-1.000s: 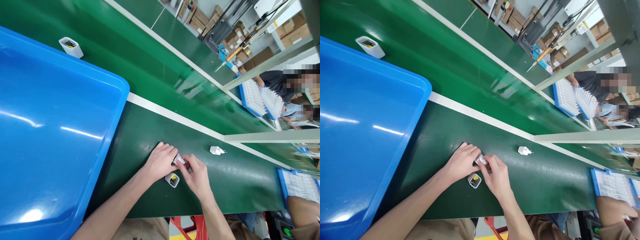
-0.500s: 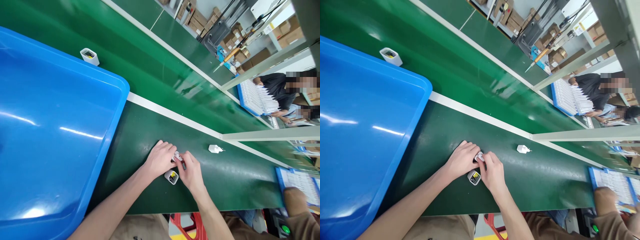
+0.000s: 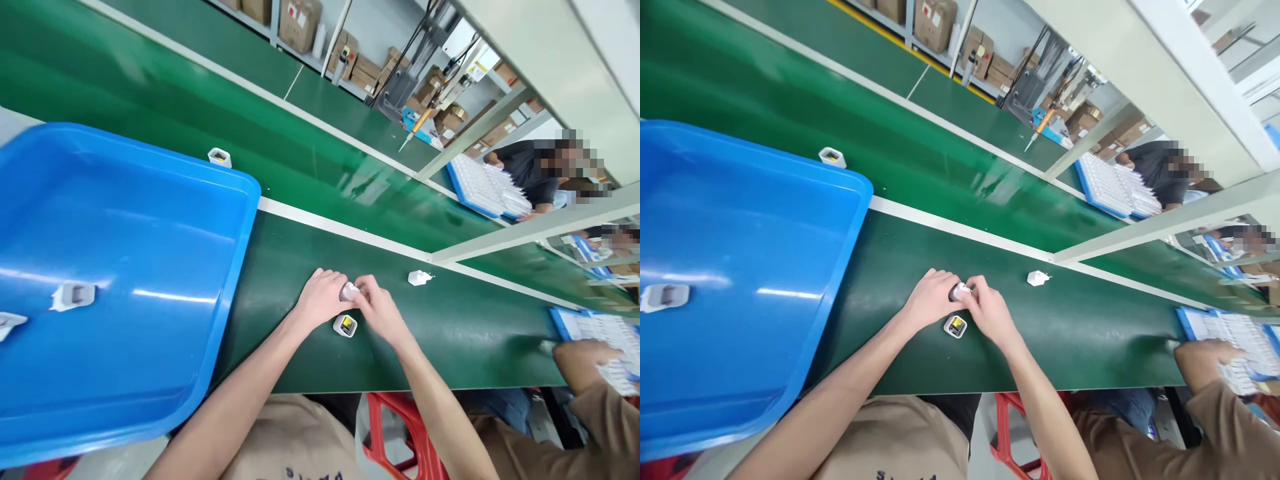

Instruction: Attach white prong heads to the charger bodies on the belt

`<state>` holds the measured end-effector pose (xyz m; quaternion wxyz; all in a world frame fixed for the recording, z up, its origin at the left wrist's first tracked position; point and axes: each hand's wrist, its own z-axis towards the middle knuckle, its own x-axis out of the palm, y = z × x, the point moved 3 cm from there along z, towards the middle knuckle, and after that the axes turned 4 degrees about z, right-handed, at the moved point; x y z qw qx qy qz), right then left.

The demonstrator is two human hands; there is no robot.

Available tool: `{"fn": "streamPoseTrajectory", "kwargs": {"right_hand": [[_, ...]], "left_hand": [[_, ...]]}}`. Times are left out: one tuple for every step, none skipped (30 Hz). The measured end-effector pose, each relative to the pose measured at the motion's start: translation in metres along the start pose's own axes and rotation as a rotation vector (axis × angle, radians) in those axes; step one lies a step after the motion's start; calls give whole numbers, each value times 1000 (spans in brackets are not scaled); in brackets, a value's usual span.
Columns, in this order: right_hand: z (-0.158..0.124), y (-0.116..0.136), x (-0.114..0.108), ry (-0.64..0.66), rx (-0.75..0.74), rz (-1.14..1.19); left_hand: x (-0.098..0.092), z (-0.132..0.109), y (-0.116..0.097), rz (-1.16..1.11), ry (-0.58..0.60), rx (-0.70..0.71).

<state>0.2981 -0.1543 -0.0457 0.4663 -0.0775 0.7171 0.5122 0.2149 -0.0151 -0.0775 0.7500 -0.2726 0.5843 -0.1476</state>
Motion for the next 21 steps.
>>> {"fn": "streamPoseTrajectory", "kwargs": {"right_hand": [[-2, -3, -10, -25, 16, 103], [-5, -5, -21, -69, 16, 193], [-10, -6, -31, -123, -1, 263], [-16, -6, -40, -169, -33, 312], [-23, -3, -46, -198, -81, 339], [-30, 2, -49, -201, -141, 337], [-37, 9, -49, -186, -210, 303], [-43, 17, -46, -165, -282, 245], [-48, 25, -41, -152, -358, 178], [-51, 33, -35, -160, -433, 119], [-53, 40, -29, -190, -500, 76], [-55, 45, -24, -237, -554, 51], [-56, 47, -21, -295, -594, 42], [-59, 47, -20, -349, -614, 36], [-63, 44, -22, -393, -612, 22], [-68, 39, -27, -435, -589, -7], [-73, 29, -33, -485, -551, -44], [-78, 17, -42, -560, -497, -88], [-83, 2, -51, -666, -437, -150], [-85, -14, -60, -785, -362, -194], [-85, -30, -67, -860, -287, -222]], "left_hand": [[-4, -1, 0, -47, 6, -18], [-8, -2, -1, -111, 20, -49], [-13, -5, -2, -190, 39, -90], [-18, -7, -3, -272, 58, -137], [-24, -11, -6, -350, 74, -180], [-29, -14, -11, -416, 86, -214], [-34, -16, -16, -468, 94, -231], [-37, -19, -23, -507, 97, -235], [-40, -20, -31, -534, 99, -232], [-42, -22, -39, -552, 103, -228], [-44, -24, -46, -557, 104, -227], [-46, -26, -53, -549, 105, -225], [-49, -30, -59, -531, 108, -216], [-53, -34, -64, -503, 111, -196], [-60, -41, -67, -463, 112, -171], [-69, -49, -67, -415, 108, -149], [-81, -59, -63, -360, 100, -138], [-95, -71, -56, -298, 79, -146], [-111, -84, -45, -227, 41, -179], [-129, -99, -30, -148, -11, -236], [-147, -115, -13, -58, -74, -310]]}}
